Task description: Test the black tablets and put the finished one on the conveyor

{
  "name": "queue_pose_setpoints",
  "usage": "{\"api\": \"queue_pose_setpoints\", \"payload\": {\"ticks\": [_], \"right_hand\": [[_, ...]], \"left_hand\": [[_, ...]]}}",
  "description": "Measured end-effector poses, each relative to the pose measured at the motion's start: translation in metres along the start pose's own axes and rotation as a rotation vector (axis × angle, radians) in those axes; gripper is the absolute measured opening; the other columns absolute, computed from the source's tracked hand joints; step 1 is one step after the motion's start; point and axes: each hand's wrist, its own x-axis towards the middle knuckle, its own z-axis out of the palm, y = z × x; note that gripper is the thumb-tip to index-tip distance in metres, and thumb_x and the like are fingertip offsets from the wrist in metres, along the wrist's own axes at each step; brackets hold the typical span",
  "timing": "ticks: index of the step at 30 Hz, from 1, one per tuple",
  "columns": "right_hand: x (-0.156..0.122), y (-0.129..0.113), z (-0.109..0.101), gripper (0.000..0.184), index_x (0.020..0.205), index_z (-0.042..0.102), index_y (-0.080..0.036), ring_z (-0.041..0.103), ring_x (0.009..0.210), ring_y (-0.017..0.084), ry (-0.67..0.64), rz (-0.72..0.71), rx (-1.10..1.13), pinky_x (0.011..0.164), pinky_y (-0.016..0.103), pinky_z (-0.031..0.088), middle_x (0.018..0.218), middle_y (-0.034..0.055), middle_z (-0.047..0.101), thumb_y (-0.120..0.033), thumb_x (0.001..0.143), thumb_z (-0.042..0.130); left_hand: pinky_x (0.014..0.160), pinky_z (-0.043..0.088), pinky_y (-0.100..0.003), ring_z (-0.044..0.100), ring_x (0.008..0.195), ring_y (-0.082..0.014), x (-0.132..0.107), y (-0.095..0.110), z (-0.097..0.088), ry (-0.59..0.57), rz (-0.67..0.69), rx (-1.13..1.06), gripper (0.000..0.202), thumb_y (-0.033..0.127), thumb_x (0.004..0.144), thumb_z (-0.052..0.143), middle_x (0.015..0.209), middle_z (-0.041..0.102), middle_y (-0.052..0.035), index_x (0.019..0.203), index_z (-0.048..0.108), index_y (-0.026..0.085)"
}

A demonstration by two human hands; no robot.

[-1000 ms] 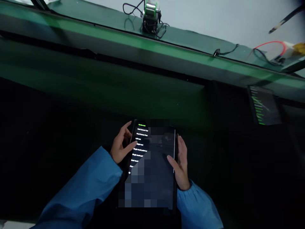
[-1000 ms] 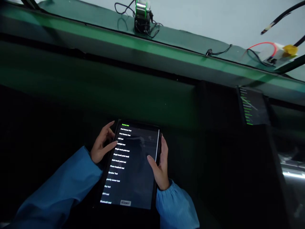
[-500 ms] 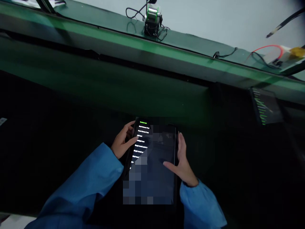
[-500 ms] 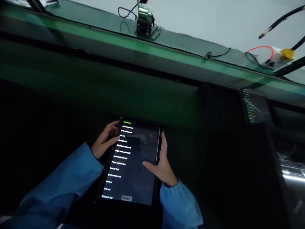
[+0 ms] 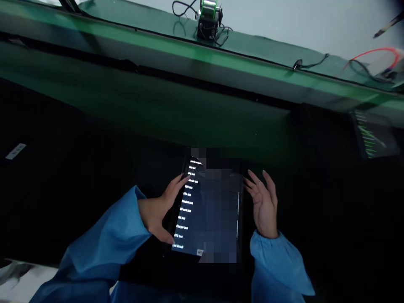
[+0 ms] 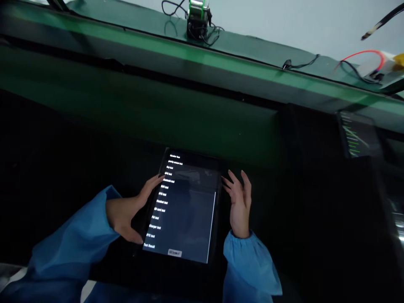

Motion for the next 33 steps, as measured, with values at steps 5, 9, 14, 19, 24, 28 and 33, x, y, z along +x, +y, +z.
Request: {"api": "queue_pose_setpoints", "payload": {"ticks": [5,9,14,19,24,28,33], "right_hand": [[-0.007,0.005,0.014,0.051,0.135,0.042,-0.03,0.057,0.112,0.022,-0.022,-0.038,-0.048,0.099,0.048,0.044,0.133,0.0065,0.054,-0.042,0.088,0.057],[-0.007,0.005,0.015,0.051,0.135,0.04,-0.03,0.056,0.114,0.022,-0.035,-0.045,-0.073,0.102,0.049,0.042,0.134,0.0066,0.053,-0.041,0.089,0.057],[-0.011,-0.006,0.0,0.075,0.146,0.017,-0.037,0.044,0.129,0.025,-0.253,-0.052,-0.133,0.108,0.053,0.035,0.149,0.0049,0.035,-0.041,0.085,0.061],[-0.036,-0.021,-0.01,0.124,0.143,-0.019,-0.041,0.006,0.143,0.035,-0.607,-0.121,-0.494,0.11,0.064,0.023,0.157,-0.0002,-0.012,-0.034,0.068,0.08],[-0.051,-0.023,-0.007,0.133,0.144,-0.015,-0.043,-0.002,0.139,0.045,-0.635,-0.152,-0.601,0.103,0.072,0.027,0.15,-0.0049,-0.03,-0.037,0.058,0.086],[-0.055,-0.024,-0.008,0.143,0.144,-0.012,-0.047,-0.009,0.136,0.051,-0.688,-0.116,-0.614,0.099,0.08,0.02,0.148,-0.0079,-0.034,-0.038,0.045,0.091],[-0.06,-0.027,-0.005,0.131,0.144,-0.01,-0.047,-0.009,0.138,0.048,-0.627,-0.11,-0.624,0.1,0.076,0.025,0.149,-0.0083,-0.032,-0.044,0.055,0.086]], "left_hand": [[0.104,0.01,-0.077,-0.001,0.14,-0.046,-0.002,-0.001,0.013,0.045,-0.031,0.048,0.128,0.054,0.052,0.082,0.156,-0.016,-0.005,0.144,-0.005,0.039],[0.106,0.005,-0.076,-0.006,0.141,-0.0431,0.0,0.0,0.013,0.028,-0.059,0.122,0.125,0.054,0.055,0.081,0.155,-0.021,-0.0018,0.143,-0.008,0.043],[0.106,0.008,-0.075,-0.001,0.142,-0.041,-0.003,-0.001,0.008,0.011,-0.05,0.021,0.117,0.046,0.063,0.078,0.156,-0.015,-0.0034,0.143,-0.007,0.042],[0.105,0.013,-0.076,0.004,0.141,-0.0428,-0.005,0.004,0.011,0.077,-0.078,0.043,0.107,0.04,0.068,0.074,0.157,-0.008,-0.0023,0.143,-0.002,0.045],[0.102,0.015,-0.078,0.002,0.14,-0.0469,-0.006,0.007,0.012,0.071,-0.099,0.119,0.113,0.039,0.064,0.078,0.156,-0.009,-0.0058,0.144,-0.002,0.043],[0.101,0.011,-0.08,-0.003,0.14,-0.047,-0.005,0.006,0.011,0.072,-0.109,0.138,0.114,0.046,0.064,0.078,0.156,-0.01,-0.0077,0.144,-0.003,0.042],[0.098,0.009,-0.083,-0.004,0.137,-0.0534,-0.001,0.0,0.012,0.032,-0.041,0.235,0.135,0.059,0.046,0.084,0.155,-0.018,-0.0089,0.143,-0.008,0.043]]}}
